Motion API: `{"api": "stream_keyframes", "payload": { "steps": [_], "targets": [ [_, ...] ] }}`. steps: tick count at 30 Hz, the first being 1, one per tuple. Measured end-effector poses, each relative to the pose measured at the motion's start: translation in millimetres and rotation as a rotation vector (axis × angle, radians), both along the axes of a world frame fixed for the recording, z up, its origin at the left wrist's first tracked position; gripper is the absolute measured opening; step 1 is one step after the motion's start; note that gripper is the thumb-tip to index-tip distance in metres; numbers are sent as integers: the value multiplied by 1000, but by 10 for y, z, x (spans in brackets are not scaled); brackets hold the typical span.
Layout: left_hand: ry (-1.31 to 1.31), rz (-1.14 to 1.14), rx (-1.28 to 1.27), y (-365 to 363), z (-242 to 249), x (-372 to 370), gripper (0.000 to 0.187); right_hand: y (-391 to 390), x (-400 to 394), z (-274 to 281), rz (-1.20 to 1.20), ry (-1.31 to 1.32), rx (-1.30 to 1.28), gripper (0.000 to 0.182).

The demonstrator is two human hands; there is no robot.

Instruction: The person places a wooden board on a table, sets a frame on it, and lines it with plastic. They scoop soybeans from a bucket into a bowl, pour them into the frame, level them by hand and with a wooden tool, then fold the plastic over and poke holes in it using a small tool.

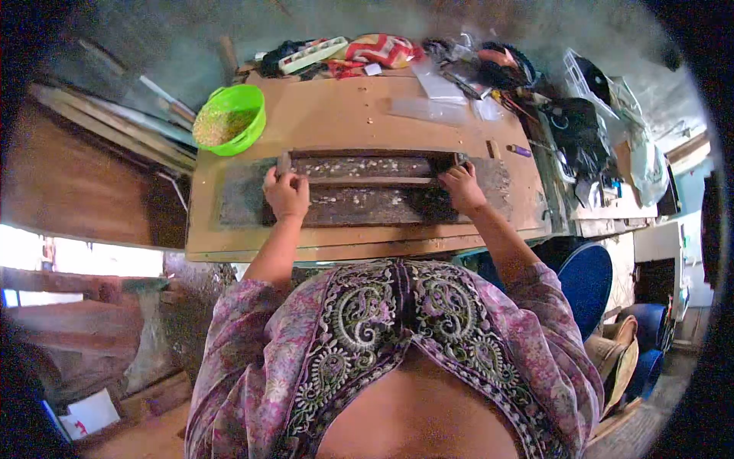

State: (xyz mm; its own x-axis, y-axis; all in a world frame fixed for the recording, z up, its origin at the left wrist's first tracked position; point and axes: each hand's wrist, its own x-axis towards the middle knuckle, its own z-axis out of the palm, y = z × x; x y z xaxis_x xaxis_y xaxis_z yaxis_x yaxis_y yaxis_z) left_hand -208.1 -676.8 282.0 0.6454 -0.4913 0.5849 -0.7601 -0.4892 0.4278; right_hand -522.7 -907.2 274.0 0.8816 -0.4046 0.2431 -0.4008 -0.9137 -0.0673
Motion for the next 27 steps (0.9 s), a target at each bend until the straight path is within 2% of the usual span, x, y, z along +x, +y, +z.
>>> {"api": "stream_keyframes", "payload": {
  "steps": [2,4,5,8,12,14,15,18,20,21,22,24,25,27],
  "targets": [
    [-45,8,-45,25,38,-51,19,38,0,46,58,-27,14,31],
    [70,47,20,92,79,-51,20,101,0,83,40,-27,5,30],
    [-29,70,64,78,63,-40,22,103,2,95,24,17,42,33],
    [4,104,140,32,41,-36,24,138,3,81,-11,86,73,36],
    [-4,29,172,2,90,13,25,144,35,105,-46,121,56,37],
    [114,-18,140,48,112,5,26,168,24,159,-66,147,50,39],
    [-61,16,161,47,34,38,27,151,29,160,-58,147,102,39],
    [-57,1,159,38,12,49,27,116,101,386,-64,117,166,37],
    [-72,-12,95,24,-22,35,25,-148,213,406,-193,-303,445,33],
    [-44,-5,104,29,-32,34,24,-305,309,527,-354,-328,583,36],
    [-19,2,115,37,-38,50,23,-515,389,542,-355,-336,578,36],
    [-50,-18,127,42,-75,86,22,-961,556,462,-424,-185,381,47],
    [-49,-13,121,47,-80,73,21,-1175,657,350,-425,-193,377,47],
    [-56,-4,113,57,-68,64,20,-1476,895,185,-472,99,279,60]
  ]
}}
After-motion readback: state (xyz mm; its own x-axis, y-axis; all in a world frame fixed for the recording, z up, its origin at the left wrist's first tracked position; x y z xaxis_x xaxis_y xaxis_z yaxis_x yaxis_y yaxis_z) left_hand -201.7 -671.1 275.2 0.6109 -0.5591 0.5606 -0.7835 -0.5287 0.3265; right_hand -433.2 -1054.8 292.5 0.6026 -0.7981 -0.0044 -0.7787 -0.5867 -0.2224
